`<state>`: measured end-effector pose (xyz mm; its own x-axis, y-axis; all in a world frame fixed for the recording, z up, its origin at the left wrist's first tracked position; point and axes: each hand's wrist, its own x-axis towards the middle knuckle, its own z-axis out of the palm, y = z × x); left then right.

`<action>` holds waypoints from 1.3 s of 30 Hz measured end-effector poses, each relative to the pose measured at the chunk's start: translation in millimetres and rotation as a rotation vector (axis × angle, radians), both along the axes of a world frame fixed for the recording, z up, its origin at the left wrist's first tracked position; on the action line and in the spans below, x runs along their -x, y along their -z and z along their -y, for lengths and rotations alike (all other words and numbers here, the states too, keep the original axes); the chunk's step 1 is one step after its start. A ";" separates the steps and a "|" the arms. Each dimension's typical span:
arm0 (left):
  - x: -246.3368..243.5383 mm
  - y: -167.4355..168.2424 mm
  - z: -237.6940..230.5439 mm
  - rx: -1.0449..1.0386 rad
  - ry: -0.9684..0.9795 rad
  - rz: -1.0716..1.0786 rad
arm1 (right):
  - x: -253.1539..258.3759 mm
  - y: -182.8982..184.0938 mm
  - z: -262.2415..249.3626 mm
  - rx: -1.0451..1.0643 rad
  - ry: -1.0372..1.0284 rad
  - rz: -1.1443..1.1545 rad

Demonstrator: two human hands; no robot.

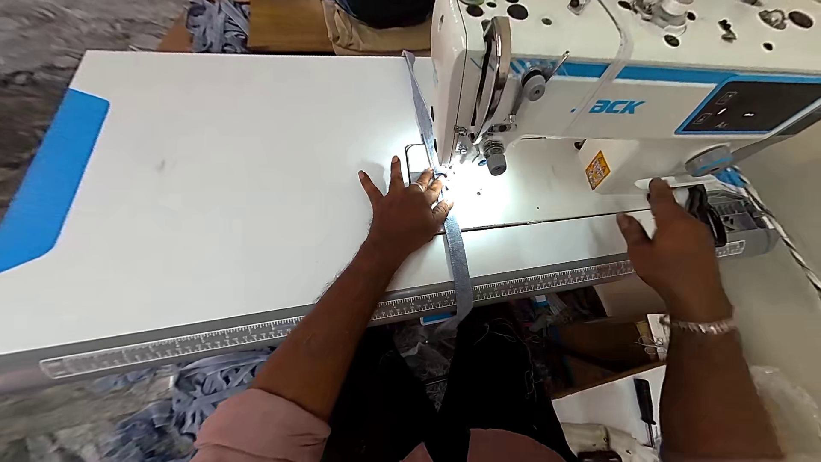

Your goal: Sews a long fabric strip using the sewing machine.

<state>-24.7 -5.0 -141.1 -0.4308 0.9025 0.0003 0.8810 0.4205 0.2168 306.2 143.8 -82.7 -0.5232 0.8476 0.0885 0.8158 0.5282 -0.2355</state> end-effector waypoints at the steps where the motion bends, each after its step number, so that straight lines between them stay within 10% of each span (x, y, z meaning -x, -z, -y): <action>1: -0.4 0.4 -0.9 0.008 -0.006 0.001 | 1.8 4.0 -17.5 0.013 0.018 0.113; 4: -1.5 1.9 -3.6 -0.012 -0.017 -0.003 | 2.0 -8.3 -36.6 0.065 0.002 0.286; 8: -8.9 7.2 6.9 -0.119 -0.025 -0.034 | -10.5 -26.2 14.5 0.090 -0.104 -0.155; 14: -55.5 16.9 66.9 -0.129 0.186 -0.053 | 38.5 111.5 122.9 0.961 -0.507 -0.218; 19: -53.7 19.0 79.3 -0.139 0.195 -0.042 | 80.8 151.2 163.2 1.032 -0.591 -0.597; 39: -55.3 19.1 77.1 -0.131 0.173 -0.032 | 56.1 165.7 182.9 1.164 -0.644 -0.428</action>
<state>30.6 -82.1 -160.2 -0.2671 0.9544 0.1333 0.9449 0.2322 0.2305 250.1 -39.0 -248.4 -0.9559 0.1681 -0.2409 0.2610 0.1097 -0.9591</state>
